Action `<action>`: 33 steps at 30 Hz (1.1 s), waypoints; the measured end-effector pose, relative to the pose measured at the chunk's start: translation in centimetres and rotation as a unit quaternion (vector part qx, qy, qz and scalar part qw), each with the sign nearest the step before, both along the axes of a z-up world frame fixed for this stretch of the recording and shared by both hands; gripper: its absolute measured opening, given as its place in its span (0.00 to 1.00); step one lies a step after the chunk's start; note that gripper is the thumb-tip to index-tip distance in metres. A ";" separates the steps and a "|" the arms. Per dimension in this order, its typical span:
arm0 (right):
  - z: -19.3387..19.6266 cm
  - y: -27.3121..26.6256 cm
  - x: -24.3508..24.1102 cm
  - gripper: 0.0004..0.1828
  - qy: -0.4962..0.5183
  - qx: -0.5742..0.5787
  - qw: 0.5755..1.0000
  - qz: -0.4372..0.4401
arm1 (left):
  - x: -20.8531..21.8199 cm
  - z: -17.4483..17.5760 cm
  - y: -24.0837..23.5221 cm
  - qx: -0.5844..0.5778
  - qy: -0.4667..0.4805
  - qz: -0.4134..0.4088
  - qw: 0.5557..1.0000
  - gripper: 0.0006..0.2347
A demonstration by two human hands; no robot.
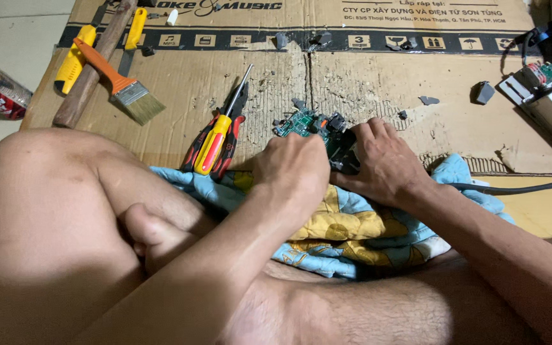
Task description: The person is repairing a small electronic device, likely a hard drive, using various tools. They use pliers to manipulate components and a screwdriver to adjust parts on the circuit board.
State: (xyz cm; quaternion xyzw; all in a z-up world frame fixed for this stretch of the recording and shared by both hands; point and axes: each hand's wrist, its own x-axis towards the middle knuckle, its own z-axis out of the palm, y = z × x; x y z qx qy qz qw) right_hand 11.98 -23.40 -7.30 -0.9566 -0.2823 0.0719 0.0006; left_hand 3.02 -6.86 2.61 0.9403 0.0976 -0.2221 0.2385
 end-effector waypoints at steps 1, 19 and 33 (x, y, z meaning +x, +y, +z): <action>-0.2 0.0 0.1 0.55 -0.001 0.000 1.000 -0.001 | 0.0 -0.3 0.2 0.000 -0.001 -0.001 1.000 0.18; 0.2 -0.2 -0.7 0.56 0.024 0.050 0.998 0.011 | -2.7 -2.1 1.8 -0.061 -0.071 -0.003 0.996 0.17; 2.7 1.0 -1.7 0.55 0.047 0.031 0.998 -0.037 | -0.8 0.2 3.2 0.016 -0.132 -0.025 0.991 0.14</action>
